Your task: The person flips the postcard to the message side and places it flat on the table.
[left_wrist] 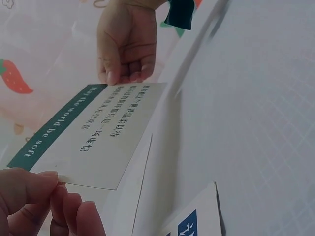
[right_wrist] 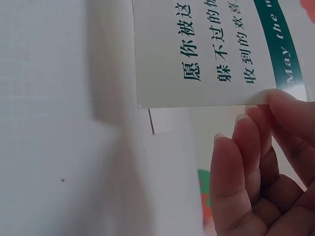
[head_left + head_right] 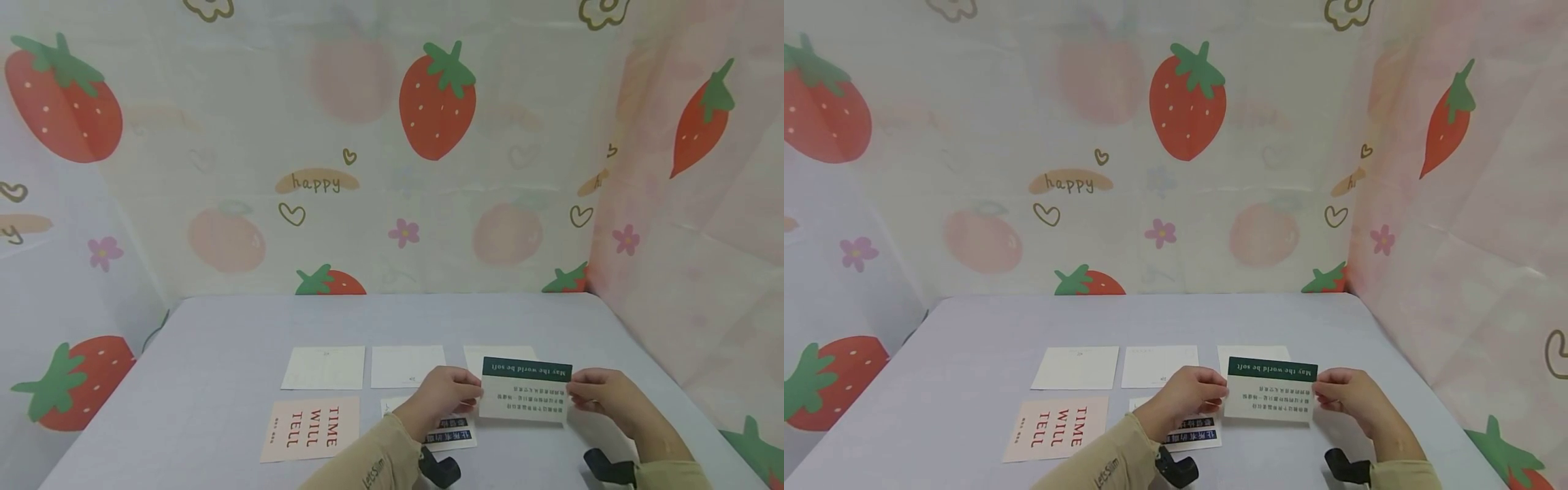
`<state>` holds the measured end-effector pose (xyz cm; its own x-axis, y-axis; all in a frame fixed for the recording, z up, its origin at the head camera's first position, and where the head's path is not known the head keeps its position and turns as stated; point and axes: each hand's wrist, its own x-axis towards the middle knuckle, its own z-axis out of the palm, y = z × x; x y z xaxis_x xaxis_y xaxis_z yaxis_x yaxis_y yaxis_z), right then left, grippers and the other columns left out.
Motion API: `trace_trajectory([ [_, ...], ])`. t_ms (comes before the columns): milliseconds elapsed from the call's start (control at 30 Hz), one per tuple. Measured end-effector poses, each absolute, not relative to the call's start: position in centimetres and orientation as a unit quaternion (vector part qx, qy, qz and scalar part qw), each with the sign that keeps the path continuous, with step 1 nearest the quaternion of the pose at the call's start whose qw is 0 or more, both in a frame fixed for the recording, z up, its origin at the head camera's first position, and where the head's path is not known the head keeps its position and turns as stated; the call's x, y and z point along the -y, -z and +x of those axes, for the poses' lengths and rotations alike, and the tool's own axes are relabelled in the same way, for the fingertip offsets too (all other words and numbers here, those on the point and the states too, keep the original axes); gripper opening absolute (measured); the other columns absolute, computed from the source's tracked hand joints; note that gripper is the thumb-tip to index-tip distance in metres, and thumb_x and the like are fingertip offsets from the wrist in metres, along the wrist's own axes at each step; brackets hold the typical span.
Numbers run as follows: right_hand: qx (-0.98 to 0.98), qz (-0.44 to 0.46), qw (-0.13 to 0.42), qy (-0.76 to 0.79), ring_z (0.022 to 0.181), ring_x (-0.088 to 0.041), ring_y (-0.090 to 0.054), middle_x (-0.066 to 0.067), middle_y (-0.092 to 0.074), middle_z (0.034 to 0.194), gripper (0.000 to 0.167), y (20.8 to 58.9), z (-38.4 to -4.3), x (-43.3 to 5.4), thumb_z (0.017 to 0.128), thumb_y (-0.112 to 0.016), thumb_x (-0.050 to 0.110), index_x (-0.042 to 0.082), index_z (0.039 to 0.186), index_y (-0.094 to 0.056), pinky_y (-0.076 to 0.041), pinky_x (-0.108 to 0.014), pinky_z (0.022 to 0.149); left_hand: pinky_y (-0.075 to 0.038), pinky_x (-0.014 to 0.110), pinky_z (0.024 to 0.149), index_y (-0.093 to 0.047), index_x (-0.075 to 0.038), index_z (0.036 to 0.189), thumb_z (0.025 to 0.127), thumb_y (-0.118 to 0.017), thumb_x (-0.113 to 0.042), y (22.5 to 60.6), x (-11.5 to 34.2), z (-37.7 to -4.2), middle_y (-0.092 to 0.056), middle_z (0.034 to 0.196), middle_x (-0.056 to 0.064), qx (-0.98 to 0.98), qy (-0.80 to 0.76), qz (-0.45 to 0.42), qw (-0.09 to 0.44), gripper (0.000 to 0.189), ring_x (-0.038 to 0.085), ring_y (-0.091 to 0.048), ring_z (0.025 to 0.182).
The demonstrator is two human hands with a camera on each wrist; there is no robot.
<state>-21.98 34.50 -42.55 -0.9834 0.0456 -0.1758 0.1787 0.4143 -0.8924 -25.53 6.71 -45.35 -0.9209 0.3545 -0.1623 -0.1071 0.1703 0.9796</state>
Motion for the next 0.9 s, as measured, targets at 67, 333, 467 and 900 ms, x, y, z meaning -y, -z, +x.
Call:
trace_trajectory([
  [67,-0.838,0.065,0.06,0.538,0.075,-0.018,-0.06,-0.004,-0.064,0.083,0.019,42.46,-22.0,-34.47,0.085,-0.059,0.007,-0.01,0.095,-0.062,-0.053,-0.029,0.068,-0.054,0.026,0.064,-0.069,-0.009,0.082,0.08,-0.067,-0.015,45.35,-6.65,-25.61,-0.063,0.078,0.001,-0.743,-0.64,0.08,0.181,0.006,0.013,-0.06,0.07],
  [333,-0.839,0.067,0.057,0.537,0.073,-0.016,-0.06,-0.003,-0.063,0.082,0.02,42.36,-22.02,-34.4,0.085,-0.06,0.007,-0.01,0.095,-0.062,-0.053,-0.028,0.067,-0.053,0.025,0.06,-0.07,-0.01,0.083,0.08,-0.068,-0.016,45.48,-6.39,-25.79,-0.067,0.072,0.003,-0.731,-0.65,0.075,0.192,0.008,0.012,-0.063,0.063],
  [467,-0.838,0.066,0.057,0.538,0.072,-0.016,-0.06,-0.003,-0.062,0.08,0.021,42.39,-22.05,-34.45,0.086,-0.059,0.006,-0.011,0.097,-0.061,-0.054,-0.028,0.067,-0.054,0.026,0.059,-0.07,-0.009,0.085,0.081,-0.067,-0.016,45.5,-6.35,-25.85,-0.068,0.071,0.004,-0.729,-0.652,0.076,0.196,0.009,0.013,-0.065,0.062],
  [900,-0.82,0.015,0.066,0.568,0.079,-0.016,-0.066,-0.01,-0.068,0.088,0.023,42.4,-22.13,-34.92,0.086,-0.061,0.011,-0.01,0.096,-0.061,-0.054,-0.032,0.073,-0.054,0.025,0.06,-0.07,-0.005,0.086,0.08,-0.066,-0.01,45.33,-6.34,-25.84,-0.068,0.072,0.005,-0.72,-0.662,0.081,0.193,0.009,0.013,-0.065,0.064],
])
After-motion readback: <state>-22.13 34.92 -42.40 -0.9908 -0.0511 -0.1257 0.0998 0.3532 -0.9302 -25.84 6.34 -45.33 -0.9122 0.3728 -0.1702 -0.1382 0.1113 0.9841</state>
